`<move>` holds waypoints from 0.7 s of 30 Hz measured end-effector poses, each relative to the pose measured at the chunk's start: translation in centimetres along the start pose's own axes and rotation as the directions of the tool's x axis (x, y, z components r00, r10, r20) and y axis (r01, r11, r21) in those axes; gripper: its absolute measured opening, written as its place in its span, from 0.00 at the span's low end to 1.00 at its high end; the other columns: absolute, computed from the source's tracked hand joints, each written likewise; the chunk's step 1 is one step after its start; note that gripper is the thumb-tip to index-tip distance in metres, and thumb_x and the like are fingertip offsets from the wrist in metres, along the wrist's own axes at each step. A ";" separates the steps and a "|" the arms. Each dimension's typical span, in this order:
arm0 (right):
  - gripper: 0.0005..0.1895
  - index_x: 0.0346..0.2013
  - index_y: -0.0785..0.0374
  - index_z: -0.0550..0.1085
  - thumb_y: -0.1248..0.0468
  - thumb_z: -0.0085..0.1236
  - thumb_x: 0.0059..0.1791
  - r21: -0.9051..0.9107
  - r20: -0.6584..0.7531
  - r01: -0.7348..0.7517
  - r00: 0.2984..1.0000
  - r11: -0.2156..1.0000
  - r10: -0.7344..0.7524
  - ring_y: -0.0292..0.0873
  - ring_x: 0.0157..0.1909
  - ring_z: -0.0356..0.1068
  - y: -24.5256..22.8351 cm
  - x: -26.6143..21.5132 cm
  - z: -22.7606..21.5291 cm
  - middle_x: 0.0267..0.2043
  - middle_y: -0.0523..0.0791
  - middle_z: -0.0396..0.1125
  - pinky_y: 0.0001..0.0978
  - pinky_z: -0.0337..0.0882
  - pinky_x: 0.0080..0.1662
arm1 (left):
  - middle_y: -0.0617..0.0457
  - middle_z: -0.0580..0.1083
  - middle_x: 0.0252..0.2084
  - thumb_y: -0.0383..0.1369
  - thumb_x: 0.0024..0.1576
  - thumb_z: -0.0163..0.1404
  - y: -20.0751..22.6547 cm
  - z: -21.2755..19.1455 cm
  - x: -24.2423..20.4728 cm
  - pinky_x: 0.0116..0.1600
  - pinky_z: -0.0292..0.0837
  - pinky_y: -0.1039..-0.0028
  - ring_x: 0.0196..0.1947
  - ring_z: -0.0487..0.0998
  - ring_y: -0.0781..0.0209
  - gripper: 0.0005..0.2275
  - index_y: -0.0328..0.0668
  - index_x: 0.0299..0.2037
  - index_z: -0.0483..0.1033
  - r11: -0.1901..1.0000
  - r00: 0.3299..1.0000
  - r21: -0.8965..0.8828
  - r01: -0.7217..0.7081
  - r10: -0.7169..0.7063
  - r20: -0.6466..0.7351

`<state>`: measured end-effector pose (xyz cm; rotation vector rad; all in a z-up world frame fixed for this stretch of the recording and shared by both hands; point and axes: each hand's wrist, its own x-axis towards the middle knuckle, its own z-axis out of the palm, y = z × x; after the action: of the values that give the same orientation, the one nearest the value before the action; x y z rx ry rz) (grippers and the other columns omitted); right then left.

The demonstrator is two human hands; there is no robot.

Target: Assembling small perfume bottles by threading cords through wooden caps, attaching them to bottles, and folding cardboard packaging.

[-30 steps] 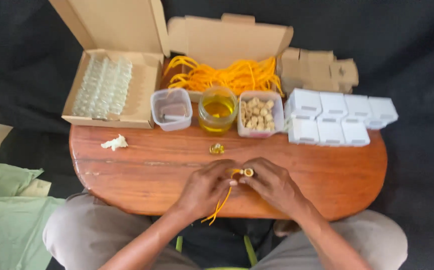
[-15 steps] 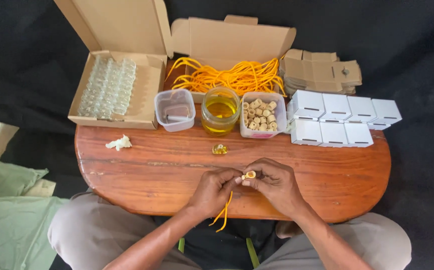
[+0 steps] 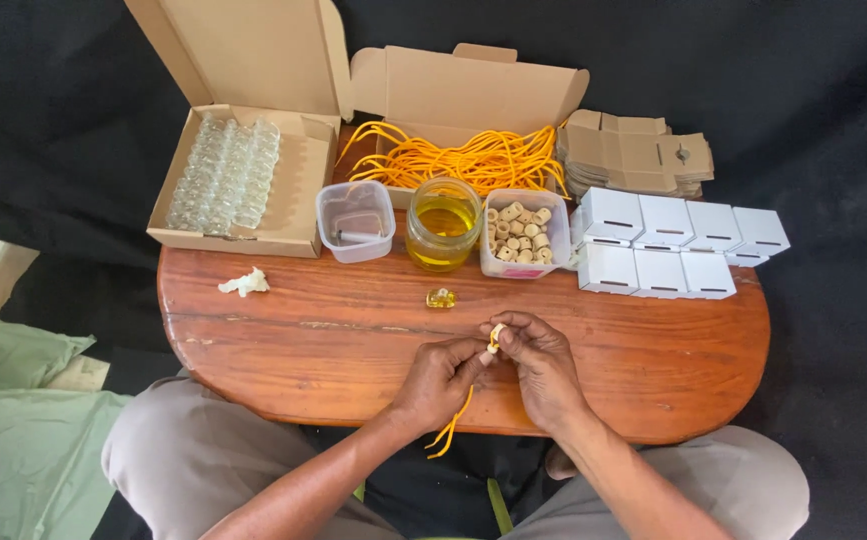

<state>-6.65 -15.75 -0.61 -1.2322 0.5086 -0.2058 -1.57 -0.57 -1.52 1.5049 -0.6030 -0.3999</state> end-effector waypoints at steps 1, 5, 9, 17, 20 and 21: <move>0.11 0.45 0.65 0.78 0.64 0.62 0.49 0.000 0.002 -0.007 1.000 1.000 0.007 0.36 0.41 0.72 -0.2 0.1 0.0 0.40 0.49 0.77 0.20 0.65 0.42 | 0.45 0.80 0.27 0.26 0.63 0.50 0.7 -0.1 0.1 0.38 0.77 0.65 0.34 0.79 0.63 0.08 0.38 0.36 0.83 1.000 1.000 0.000 0.007 -0.007 -0.003; 0.18 0.49 0.69 0.78 0.66 0.66 0.45 -0.056 0.181 0.048 0.983 0.997 -0.037 0.40 0.37 0.75 -2.0 -0.1 0.8 0.39 0.52 0.77 0.27 0.74 0.40 | 0.54 0.72 0.18 0.27 0.61 0.51 0.0 -0.1 0.2 0.30 0.66 0.74 0.28 0.65 0.71 0.07 0.39 0.32 0.82 0.988 0.990 -0.069 0.136 -0.138 -0.032; 0.24 0.53 0.72 0.76 0.74 0.67 0.42 -0.113 0.252 0.146 0.961 0.983 -0.114 0.44 0.40 0.79 -1.1 0.5 0.1 0.42 0.54 0.78 0.33 0.79 0.43 | 0.59 0.69 0.16 0.28 0.60 0.52 -1.3 -0.2 0.4 0.28 0.59 0.80 0.23 0.64 0.72 0.07 0.42 0.30 0.82 0.967 0.972 -0.113 0.228 -0.233 -0.030; 0.22 0.55 0.65 0.75 0.77 0.61 0.46 -0.309 0.113 0.264 0.964 0.914 -0.240 0.41 0.30 0.74 0.9 0.9 -1.2 0.33 0.52 0.76 0.32 0.80 0.32 | 0.48 0.76 0.21 0.26 0.59 0.51 -2.4 0.8 0.1 0.32 0.67 0.71 0.24 0.75 0.59 0.10 0.42 0.26 0.80 0.982 0.982 0.048 0.184 -0.185 0.024; 0.22 0.58 0.67 0.69 0.78 0.55 0.49 -0.269 0.084 0.270 0.963 0.924 -0.257 0.43 0.31 0.72 -0.1 1.5 -0.8 0.33 0.54 0.74 0.33 0.80 0.32 | 0.44 0.80 0.27 0.27 0.59 0.51 -1.6 0.3 1.0 0.35 0.74 0.67 0.31 0.83 0.52 0.07 0.42 0.33 0.84 0.981 0.995 0.184 0.069 -0.082 0.061; 0.19 0.58 0.68 0.65 0.77 0.51 0.51 -0.244 0.055 0.242 0.970 0.939 -0.236 0.45 0.33 0.74 0.0 1.1 -0.8 0.33 0.55 0.73 0.34 0.79 0.32 | 0.44 0.81 0.29 0.26 0.59 0.51 -1.7 0.3 0.6 0.37 0.76 0.64 0.34 0.84 0.47 0.07 0.42 0.35 0.84 0.977 0.994 0.211 0.036 -0.056 0.089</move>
<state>-6.10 -16.89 -1.12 -1.5420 0.3683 -0.3397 -1.06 -1.21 -3.10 1.7110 -0.7030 -0.4562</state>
